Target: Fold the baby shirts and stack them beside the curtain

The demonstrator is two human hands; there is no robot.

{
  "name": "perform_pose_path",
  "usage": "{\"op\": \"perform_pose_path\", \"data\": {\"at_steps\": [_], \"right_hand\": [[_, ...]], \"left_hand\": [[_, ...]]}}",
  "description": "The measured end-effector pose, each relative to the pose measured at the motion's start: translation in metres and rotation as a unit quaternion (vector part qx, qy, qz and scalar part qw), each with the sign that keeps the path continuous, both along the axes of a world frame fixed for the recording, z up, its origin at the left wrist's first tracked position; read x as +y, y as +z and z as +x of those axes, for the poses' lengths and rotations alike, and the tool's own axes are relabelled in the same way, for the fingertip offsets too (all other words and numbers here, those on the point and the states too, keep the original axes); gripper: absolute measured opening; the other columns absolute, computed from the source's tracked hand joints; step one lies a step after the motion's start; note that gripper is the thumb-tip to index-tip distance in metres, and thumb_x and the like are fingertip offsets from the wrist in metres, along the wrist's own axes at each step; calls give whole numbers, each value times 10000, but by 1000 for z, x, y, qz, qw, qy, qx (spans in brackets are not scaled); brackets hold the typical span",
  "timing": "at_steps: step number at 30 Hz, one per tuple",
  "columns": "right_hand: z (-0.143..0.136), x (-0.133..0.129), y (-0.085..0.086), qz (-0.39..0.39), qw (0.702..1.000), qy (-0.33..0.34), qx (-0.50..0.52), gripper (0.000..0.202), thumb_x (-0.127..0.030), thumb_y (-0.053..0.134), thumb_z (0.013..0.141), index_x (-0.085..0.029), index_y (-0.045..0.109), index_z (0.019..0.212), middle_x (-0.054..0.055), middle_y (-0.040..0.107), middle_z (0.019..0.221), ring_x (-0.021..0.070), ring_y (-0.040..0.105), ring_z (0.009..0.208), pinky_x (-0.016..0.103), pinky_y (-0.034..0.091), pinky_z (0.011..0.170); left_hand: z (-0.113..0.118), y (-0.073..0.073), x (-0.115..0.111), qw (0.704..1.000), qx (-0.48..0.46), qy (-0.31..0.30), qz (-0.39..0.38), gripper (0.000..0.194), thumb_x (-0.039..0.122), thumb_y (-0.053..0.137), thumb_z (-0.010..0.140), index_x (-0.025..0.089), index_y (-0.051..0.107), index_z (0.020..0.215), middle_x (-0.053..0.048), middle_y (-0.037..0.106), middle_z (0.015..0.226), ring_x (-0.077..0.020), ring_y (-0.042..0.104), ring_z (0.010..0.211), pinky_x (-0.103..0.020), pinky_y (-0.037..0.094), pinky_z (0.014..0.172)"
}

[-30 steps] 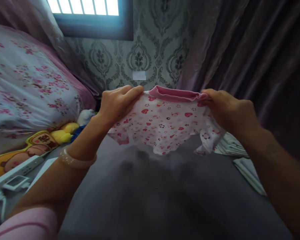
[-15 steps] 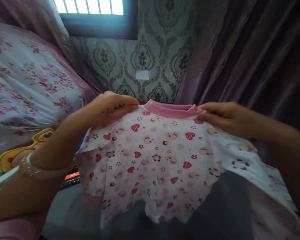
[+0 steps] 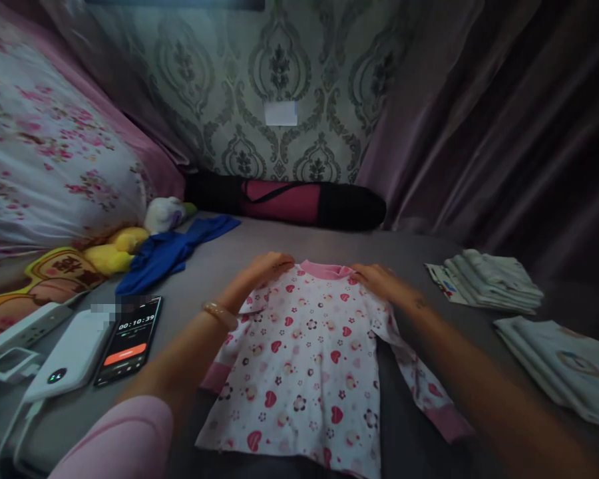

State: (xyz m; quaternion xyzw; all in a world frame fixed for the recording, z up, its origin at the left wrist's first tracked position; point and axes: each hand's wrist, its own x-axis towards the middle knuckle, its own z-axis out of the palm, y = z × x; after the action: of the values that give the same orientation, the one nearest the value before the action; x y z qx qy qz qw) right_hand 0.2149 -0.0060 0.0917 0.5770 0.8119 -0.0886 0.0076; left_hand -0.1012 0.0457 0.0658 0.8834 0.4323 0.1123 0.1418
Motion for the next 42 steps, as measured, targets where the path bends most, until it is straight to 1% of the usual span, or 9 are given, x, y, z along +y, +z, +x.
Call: {"op": "perform_pose_path", "data": {"at_steps": [7,11,18,22,27,32,34,37,42], "right_hand": [[-1,25,-32,-17,1000,-13,17,365,-388,315,980,-223,613,1112,105,691,1074,237,630,998,292,419,781],[0,49,-48,-21,999,-13,34,327,-318,351,977,-178,646,989,102,697,1035,190,634,963,229,391,761],[4,75,-60,-5,998,-54,44,310,-297,395,961,-172,669,1037,98,695,1025,183,622,951,225,391,767],[4,79,-68,21,996,-66,51,313,-275,451,932,-147,654,1133,123,659,1109,196,589,1043,239,391,862],[-4,84,-72,61,991,-62,98,368,-279,498,911,-131,604,1232,126,623,1196,199,543,1122,253,362,951],[-18,91,-75,58,990,-74,103,294,-275,467,931,-152,669,1106,115,667,1096,199,580,1032,263,387,879],[-21,93,-79,60,990,-80,97,274,-272,467,932,-162,677,1069,106,678,1061,195,592,991,258,391,833],[-26,97,-84,70,989,-105,82,267,-273,451,939,-173,670,1056,101,683,1046,189,600,959,255,388,791],[-36,104,-90,87,984,-150,46,297,-268,392,957,-167,655,1053,119,667,1063,204,589,969,281,384,796]], "left_hand": [[10,-34,25,999,2,44,-13,358,371,370,927,214,677,1022,-66,703,963,-190,613,833,-261,430,694],[17,-45,39,996,20,82,-14,354,367,359,933,225,675,1005,-52,701,971,-192,614,858,-259,422,701],[35,-48,61,990,30,136,-2,334,334,379,934,225,682,1025,-80,696,1012,-212,617,896,-279,431,731],[41,-51,69,989,49,140,4,294,296,421,919,214,685,1021,-97,683,1022,-216,615,916,-293,436,770],[54,-49,72,990,39,133,22,248,272,487,883,198,696,996,-114,671,1054,-264,568,1039,-378,408,886],[73,-48,75,990,-2,139,-29,292,410,534,860,188,722,885,-94,708,895,-247,625,919,-376,419,866],[77,-50,75,988,1,149,-30,268,397,554,848,192,721,892,-88,713,906,-240,632,929,-350,424,855],[78,-53,77,987,6,159,-27,266,350,496,886,202,716,880,-73,719,902,-221,646,928,-312,433,824],[80,-60,80,974,39,221,-19,337,316,377,940,182,686,924,-99,721,903,-222,668,883,-301,450,766]]}}
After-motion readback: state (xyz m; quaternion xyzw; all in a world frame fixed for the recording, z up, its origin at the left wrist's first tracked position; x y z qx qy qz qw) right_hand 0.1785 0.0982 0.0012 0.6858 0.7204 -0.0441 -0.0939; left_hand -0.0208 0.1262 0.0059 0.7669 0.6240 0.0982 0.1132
